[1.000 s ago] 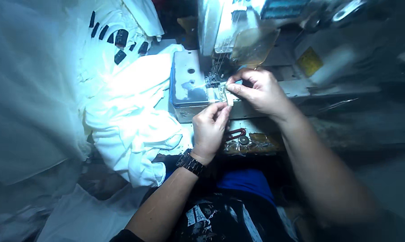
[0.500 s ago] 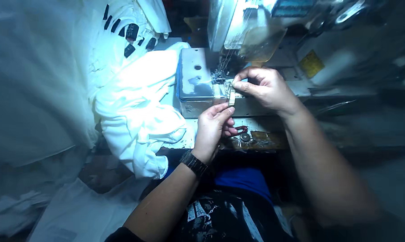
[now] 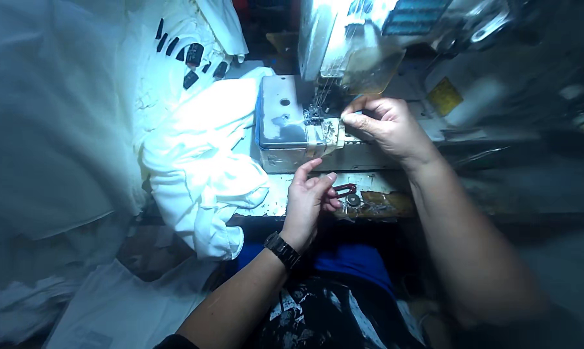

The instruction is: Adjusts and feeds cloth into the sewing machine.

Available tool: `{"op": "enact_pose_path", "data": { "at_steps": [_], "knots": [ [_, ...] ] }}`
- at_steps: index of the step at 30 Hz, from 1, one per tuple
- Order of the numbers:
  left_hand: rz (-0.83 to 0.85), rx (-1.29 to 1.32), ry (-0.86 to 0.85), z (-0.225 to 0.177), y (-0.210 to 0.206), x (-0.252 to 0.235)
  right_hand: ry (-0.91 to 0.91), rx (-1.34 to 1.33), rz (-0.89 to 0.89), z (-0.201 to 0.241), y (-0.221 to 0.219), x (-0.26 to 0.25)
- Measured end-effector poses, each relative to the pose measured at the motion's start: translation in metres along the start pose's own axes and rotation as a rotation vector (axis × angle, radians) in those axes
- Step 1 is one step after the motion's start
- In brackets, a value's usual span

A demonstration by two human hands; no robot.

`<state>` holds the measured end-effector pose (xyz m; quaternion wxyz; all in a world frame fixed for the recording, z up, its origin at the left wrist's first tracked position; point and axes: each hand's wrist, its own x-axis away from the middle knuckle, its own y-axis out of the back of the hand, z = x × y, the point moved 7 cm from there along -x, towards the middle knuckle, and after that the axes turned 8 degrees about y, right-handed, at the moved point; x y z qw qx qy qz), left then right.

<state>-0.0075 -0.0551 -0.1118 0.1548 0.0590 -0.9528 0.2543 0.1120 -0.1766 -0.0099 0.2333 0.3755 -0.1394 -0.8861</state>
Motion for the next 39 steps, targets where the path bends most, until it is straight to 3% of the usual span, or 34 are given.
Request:
{"op": "enact_pose_path", "data": {
  "at_steps": [4,8,15,18,21,24,28,36,39],
  "knots": [
    [-0.085,-0.406,-0.524,-0.022,0.004,0.001,-0.032,0.004,-0.058,-0.002,0.001,0.001],
    [-0.123,-0.582,-0.719,-0.034,-0.001,-0.003,-0.039,0.004,-0.073,-0.002,0.001,0.001],
    [-0.180,-0.620,-0.638,-0.031,-0.001,-0.016,-0.055,0.178,-0.112,0.002,-0.005,0.000],
    [-0.241,-0.605,-0.724,-0.033,-0.001,-0.010,-0.056,0.210,-0.120,0.002,-0.006,0.000],
    [-0.186,-0.522,-0.792,-0.038,-0.005,-0.005,-0.063,0.043,-0.108,0.000,0.000,0.000],
    [-0.059,-0.482,-0.723,-0.036,-0.010,-0.009,-0.055,-0.187,-0.104,-0.006,0.005,0.001],
    [-0.004,-0.465,-0.648,-0.030,-0.013,-0.013,-0.056,-0.226,-0.133,-0.005,0.005,0.000],
    [-0.137,-0.301,-0.455,-0.035,-0.005,-0.010,0.013,0.380,-0.124,0.005,-0.012,-0.001],
    [-0.151,-0.277,-0.424,-0.039,-0.006,-0.009,0.024,0.491,-0.114,0.007,-0.018,-0.003]
  ]
}}
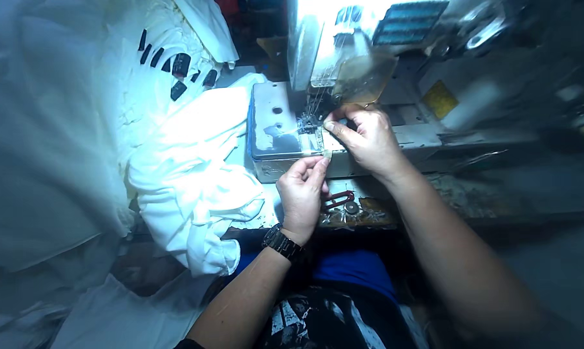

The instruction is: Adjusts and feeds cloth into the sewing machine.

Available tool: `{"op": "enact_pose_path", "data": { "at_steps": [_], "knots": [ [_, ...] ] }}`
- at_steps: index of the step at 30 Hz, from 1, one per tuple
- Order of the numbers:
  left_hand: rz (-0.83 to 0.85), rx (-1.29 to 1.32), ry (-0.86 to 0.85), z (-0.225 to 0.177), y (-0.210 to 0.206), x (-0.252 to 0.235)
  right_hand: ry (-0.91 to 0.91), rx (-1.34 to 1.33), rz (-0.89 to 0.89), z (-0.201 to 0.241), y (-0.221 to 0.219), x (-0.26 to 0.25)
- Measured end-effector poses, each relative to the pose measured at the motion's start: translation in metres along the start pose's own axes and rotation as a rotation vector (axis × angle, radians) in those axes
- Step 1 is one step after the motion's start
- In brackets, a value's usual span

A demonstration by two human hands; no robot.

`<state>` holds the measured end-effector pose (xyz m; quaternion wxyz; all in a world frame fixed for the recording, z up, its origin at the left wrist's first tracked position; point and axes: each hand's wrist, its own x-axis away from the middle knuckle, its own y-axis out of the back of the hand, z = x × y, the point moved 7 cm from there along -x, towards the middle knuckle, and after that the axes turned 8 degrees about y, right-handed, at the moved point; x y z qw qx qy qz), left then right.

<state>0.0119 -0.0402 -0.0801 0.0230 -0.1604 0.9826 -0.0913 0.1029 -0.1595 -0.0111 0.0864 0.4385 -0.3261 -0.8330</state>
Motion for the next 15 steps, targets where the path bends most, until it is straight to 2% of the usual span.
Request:
{"op": "enact_pose_path", "data": {
  "at_steps": [7,15],
  "knots": [
    [0.018,0.002,0.041,0.0010,-0.0020,-0.0012,-0.029,0.086,0.079,0.0019,-0.0036,-0.0023],
    [0.028,0.008,0.055,-0.0005,-0.0014,-0.0022,-0.028,0.096,0.089,0.0004,-0.0038,-0.0024]
  ]
}}
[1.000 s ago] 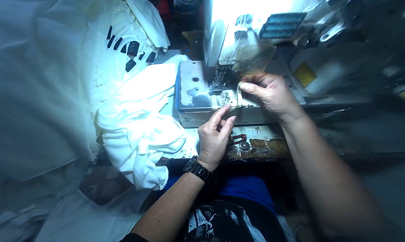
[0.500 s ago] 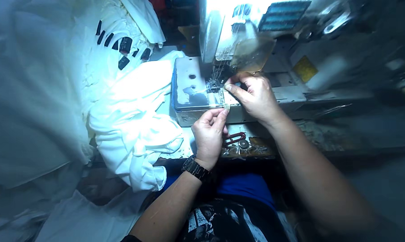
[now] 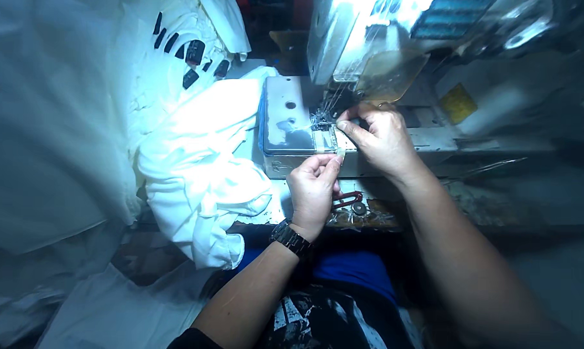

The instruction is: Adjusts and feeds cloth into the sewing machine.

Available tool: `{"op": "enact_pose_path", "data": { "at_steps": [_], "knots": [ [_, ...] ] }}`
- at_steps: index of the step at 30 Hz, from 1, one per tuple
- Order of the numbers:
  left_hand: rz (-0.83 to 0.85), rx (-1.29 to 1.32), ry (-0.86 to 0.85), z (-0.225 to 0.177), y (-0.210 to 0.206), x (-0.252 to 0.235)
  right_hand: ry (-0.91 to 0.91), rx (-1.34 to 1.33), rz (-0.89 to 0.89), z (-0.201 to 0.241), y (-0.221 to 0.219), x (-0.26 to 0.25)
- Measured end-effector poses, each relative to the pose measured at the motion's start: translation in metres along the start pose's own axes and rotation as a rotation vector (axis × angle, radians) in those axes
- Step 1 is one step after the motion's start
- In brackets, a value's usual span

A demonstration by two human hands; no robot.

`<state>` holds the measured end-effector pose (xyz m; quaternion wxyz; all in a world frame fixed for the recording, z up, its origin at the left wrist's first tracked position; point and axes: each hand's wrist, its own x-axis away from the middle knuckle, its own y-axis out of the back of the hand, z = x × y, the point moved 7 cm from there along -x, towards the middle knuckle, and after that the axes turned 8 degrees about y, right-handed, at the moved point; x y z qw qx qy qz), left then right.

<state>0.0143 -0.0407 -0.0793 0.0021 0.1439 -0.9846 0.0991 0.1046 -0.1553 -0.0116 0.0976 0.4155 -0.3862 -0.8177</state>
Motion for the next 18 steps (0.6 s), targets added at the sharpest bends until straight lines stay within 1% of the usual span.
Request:
{"op": "enact_pose_path", "data": {
  "at_steps": [5,12,18],
  "knots": [
    [0.005,-0.003,-0.007,0.0002,-0.0003,0.0000,-0.031,-0.007,0.006,-0.0010,0.0008,-0.0002],
    [0.000,-0.012,-0.035,0.0021,0.0008,-0.0014,-0.063,-0.076,-0.029,-0.0024,0.0015,-0.0002],
    [-0.012,-0.020,-0.064,0.0026,0.0018,-0.0017,-0.010,-0.082,-0.074,-0.0024,0.0027,0.0021]
  ]
}}
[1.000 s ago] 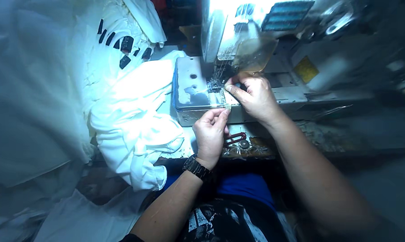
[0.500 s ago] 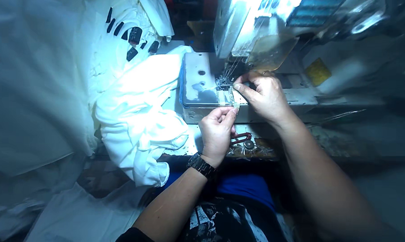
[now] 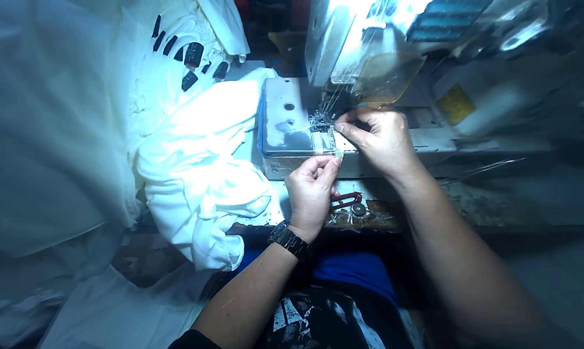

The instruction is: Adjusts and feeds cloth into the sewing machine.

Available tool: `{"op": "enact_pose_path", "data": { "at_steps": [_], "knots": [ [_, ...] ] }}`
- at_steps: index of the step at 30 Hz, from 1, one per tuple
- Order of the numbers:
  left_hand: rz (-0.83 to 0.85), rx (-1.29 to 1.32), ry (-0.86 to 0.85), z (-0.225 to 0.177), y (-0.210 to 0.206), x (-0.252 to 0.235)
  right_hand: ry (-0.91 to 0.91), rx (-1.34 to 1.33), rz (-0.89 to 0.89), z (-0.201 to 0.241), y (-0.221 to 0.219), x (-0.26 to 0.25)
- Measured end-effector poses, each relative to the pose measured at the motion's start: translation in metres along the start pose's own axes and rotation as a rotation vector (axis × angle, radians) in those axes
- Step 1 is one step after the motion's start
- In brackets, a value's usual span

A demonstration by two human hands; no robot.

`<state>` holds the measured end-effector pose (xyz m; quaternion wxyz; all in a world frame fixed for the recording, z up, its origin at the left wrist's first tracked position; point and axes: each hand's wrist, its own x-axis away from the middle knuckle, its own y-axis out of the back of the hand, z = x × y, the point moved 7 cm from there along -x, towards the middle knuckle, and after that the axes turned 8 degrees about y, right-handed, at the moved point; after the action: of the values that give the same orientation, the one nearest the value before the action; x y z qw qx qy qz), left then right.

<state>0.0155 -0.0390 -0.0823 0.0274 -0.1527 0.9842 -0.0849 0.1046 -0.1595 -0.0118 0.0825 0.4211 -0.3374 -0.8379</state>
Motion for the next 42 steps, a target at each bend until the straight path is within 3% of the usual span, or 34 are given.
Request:
{"op": "enact_pose_path", "data": {
  "at_steps": [18,30,42],
  "knots": [
    [0.008,-0.030,0.008,0.000,0.002,-0.002,0.183,0.015,-0.039,0.010,0.007,0.012],
    [0.003,-0.040,-0.003,0.003,0.002,-0.002,0.205,0.007,0.068,0.012,0.010,0.019],
    [0.001,-0.155,-0.130,0.007,0.002,-0.003,0.248,-0.014,0.108,0.014,0.009,0.020]
  ]
}}
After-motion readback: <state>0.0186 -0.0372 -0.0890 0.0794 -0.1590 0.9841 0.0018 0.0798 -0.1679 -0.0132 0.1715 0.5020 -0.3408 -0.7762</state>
